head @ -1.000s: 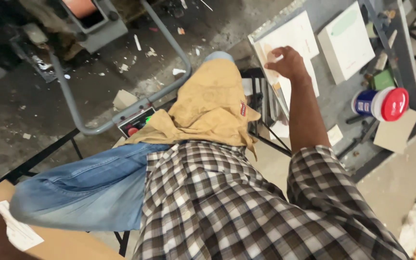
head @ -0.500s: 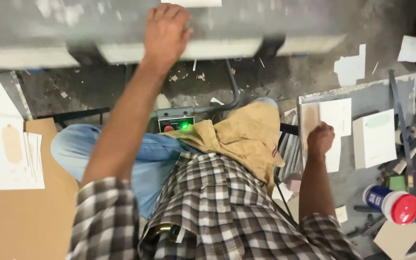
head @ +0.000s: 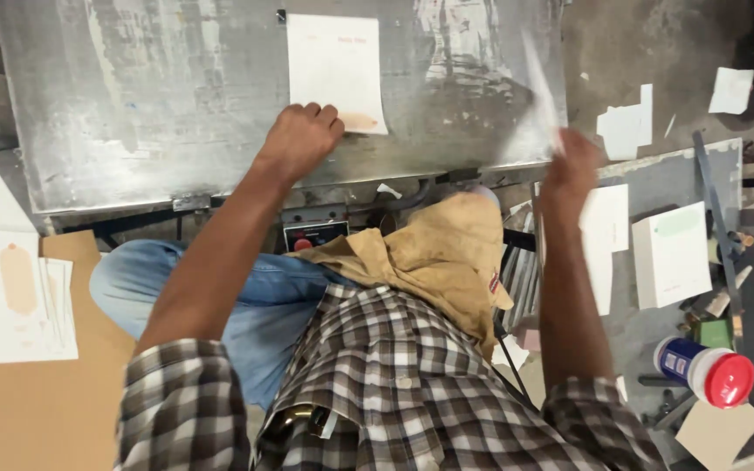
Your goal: The person is manually feeding and collecting paper sheets into an industrial printing or hot-stamping machine.
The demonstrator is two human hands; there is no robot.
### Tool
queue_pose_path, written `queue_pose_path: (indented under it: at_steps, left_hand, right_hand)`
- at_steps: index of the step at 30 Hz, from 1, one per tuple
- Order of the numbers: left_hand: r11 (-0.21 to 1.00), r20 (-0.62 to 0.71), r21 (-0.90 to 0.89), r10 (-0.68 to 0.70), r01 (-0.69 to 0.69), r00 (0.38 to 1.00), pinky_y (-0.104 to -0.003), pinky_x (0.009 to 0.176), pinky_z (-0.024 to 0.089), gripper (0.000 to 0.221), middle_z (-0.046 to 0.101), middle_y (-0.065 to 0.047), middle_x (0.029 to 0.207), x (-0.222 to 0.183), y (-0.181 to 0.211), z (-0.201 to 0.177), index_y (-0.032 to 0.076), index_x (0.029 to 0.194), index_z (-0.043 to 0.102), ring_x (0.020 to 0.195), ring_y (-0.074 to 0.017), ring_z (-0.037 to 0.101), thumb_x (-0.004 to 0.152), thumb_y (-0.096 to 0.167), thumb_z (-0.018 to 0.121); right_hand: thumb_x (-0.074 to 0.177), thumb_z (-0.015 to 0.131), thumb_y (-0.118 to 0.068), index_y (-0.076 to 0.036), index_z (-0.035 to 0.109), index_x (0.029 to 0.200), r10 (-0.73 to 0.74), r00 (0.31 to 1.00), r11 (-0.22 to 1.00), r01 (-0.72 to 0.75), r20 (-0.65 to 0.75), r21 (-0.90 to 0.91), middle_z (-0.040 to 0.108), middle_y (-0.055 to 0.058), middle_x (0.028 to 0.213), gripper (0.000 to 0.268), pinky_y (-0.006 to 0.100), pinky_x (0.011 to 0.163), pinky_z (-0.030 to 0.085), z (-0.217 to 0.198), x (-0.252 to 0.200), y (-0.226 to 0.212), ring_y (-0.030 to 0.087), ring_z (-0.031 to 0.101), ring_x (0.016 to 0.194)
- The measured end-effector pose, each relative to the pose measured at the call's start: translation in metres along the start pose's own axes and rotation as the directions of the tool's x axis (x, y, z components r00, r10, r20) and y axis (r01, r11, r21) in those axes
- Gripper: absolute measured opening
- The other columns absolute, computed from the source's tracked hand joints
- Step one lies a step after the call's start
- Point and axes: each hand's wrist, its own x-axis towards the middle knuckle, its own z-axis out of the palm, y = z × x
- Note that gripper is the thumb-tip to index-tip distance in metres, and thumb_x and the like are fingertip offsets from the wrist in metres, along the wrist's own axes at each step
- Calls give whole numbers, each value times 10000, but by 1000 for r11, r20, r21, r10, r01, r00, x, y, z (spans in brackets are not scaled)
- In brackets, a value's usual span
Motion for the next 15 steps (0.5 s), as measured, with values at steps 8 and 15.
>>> queue_pose_path:
  at_steps: [8,15]
  left_hand:
    - [955,195,13,-294,297,936,-398,761,586,59,659,-77,909,-155,-31,-70,101,872,673,891,-260,697,814,112,670]
    - [658,44,397,-710,640,703,-358,678,533,78,657,-46,928,-395,-85,-87,130,837,650,834,-230,665,906,131,687]
  right_hand:
    - [824,619,-8,-38,689,1254,-374,855,922,385,359,43,662,130,1273,436,482,950,467,138,26,-163,323,599,1155]
    - [878,603,-36,-62,707,1232,-482,809,872,480,338,94,660,79,1244,370,450,905,466,193,69,-186,285,602,1127]
